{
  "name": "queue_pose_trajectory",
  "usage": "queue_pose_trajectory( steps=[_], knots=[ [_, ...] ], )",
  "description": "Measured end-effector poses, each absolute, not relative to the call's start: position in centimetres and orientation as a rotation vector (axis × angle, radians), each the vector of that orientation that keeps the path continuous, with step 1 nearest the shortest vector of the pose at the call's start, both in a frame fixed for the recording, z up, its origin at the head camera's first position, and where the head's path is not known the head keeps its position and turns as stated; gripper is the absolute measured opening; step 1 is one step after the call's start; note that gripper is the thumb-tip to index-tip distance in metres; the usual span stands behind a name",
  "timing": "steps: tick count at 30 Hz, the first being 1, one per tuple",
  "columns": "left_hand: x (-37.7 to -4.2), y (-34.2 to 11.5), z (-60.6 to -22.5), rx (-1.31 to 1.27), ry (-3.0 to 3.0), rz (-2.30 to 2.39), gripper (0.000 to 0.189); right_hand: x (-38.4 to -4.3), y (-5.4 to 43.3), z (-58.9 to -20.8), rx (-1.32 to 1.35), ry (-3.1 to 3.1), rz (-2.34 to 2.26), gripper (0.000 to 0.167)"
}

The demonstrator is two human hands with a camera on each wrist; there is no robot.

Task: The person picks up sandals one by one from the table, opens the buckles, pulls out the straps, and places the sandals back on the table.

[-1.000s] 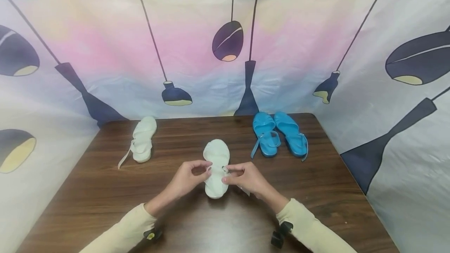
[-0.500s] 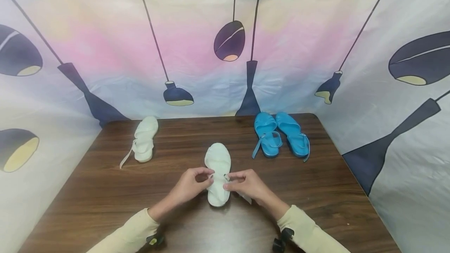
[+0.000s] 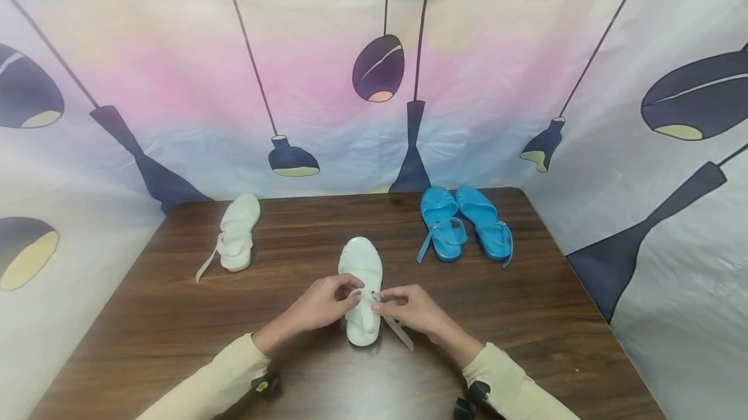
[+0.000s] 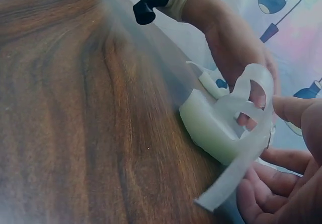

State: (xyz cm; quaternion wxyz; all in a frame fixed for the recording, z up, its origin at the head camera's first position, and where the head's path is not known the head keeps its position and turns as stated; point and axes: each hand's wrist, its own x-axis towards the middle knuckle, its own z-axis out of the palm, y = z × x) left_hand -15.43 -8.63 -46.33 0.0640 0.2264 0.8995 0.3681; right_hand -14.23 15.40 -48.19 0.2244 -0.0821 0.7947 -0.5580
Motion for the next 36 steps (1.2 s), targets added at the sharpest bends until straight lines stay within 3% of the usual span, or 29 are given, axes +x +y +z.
queue_pose_trajectory(
  steps=[7, 14, 36],
  knots=[
    [-16.7, -7.8, -45.8, 0.866, 2.622, 1.041, 0.031, -13.9, 15.7, -48.3, -0.203, 2.159, -1.551, 0.045],
    [-18.0, -7.8, -46.4, 0.99, 2.49, 1.068, 0.021, -13.5, 15.8, -48.3, -0.2, 2.182, -1.508, 0.034],
    [-19.1, -8.2, -46.7, 0.97, 2.319, 1.101, 0.021, -14.3, 16.2, -47.4, -0.223, 2.266, -1.408, 0.024]
  ],
)
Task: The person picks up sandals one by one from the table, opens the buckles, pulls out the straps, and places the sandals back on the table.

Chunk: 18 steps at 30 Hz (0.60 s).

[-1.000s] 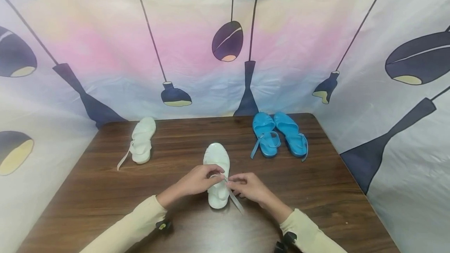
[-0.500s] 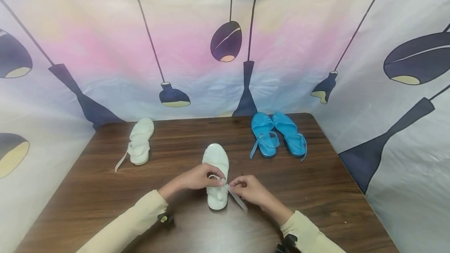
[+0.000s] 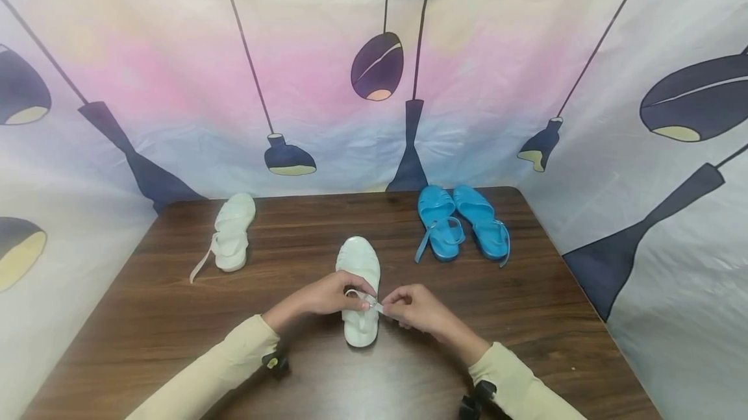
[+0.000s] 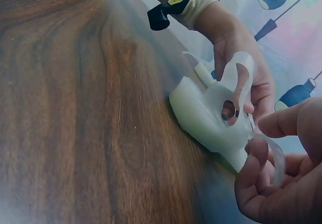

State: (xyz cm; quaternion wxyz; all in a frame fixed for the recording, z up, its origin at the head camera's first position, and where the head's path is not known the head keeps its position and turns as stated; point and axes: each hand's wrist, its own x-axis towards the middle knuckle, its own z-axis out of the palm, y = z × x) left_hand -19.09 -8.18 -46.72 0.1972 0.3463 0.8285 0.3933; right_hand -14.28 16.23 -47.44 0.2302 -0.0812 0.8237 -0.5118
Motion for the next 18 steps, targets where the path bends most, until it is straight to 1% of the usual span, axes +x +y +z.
queue_pose_trajectory(
  steps=[11, 18],
  knots=[
    [-18.5, -8.2, -47.1, 1.007, 2.372, 1.175, 0.023, -14.0, 16.2, -48.6, -0.246, 2.232, -1.456, 0.019],
    [-18.6, -8.3, -47.1, 1.002, 2.4, 1.097, 0.023, -13.8, 15.9, -48.7, -0.193, 2.219, -1.542, 0.018]
  ],
)
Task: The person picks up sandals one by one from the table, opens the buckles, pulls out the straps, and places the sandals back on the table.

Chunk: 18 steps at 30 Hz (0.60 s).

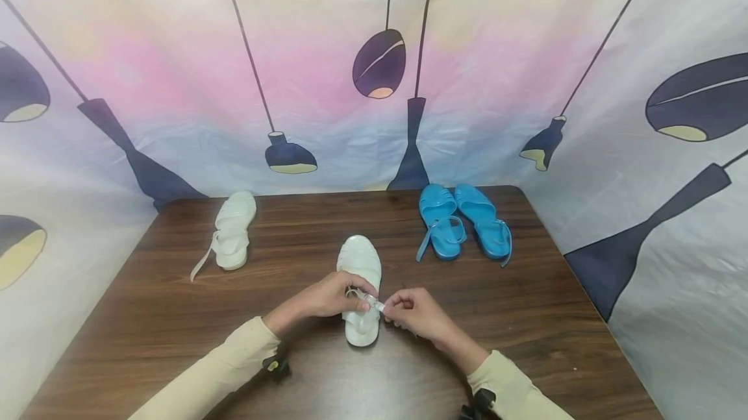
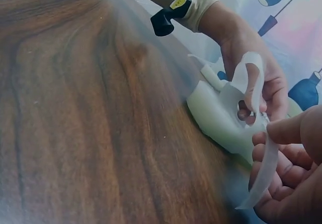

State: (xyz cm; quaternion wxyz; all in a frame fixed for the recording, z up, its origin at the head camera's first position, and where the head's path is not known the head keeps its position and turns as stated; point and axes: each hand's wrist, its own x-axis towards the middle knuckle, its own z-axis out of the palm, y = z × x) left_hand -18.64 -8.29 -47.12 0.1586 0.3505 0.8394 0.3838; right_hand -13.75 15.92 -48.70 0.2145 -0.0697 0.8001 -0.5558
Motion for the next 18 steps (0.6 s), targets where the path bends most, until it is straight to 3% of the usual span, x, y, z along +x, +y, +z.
queue_pose_trajectory(
  steps=[18],
  knots=[
    [-18.31, -8.19, -47.5, 1.004, 2.369, 1.166, 0.022, -13.94, 15.26, -48.98, -0.128, 2.216, -1.57, 0.022]
  ],
)
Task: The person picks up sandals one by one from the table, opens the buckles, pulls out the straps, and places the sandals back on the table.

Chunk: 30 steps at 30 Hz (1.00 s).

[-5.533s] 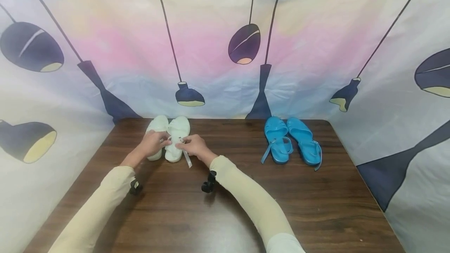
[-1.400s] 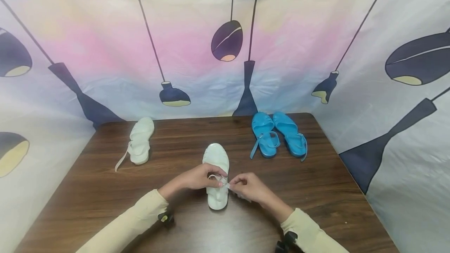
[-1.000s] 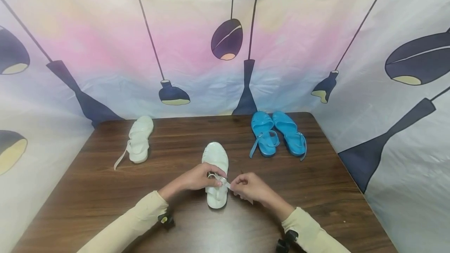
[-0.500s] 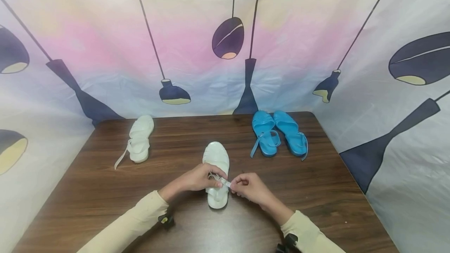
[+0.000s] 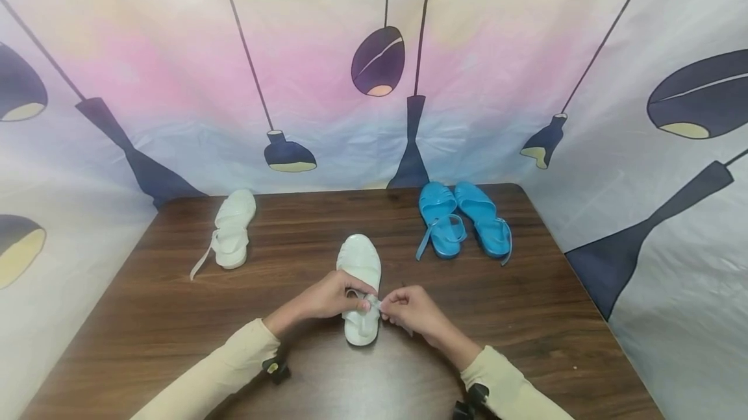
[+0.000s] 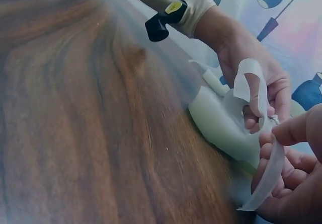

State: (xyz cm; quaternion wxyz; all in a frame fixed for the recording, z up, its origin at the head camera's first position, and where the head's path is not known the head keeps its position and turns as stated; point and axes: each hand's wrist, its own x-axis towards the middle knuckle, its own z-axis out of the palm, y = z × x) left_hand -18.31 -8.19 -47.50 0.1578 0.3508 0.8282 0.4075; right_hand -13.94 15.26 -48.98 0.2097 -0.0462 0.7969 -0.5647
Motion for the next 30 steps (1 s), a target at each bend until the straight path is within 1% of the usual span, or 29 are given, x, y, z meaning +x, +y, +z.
queue_pose_trajectory(
  steps=[11, 19, 30],
  knots=[
    [-18.41, -8.33, -47.61, 1.043, 2.342, 1.188, 0.02, -14.14, 15.5, -49.16, -0.155, 2.169, -1.596, 0.025],
    [-18.3, -8.29, -47.61, 1.001, 2.349, 1.206, 0.02, -14.05, 16.05, -48.98, -0.243, 2.231, -1.5, 0.016],
    [-18.27, -8.0, -47.65, 0.972, 2.327, 1.194, 0.024, -14.59, 15.37, -49.03, -0.24, 2.27, -1.514, 0.018]
  ],
)
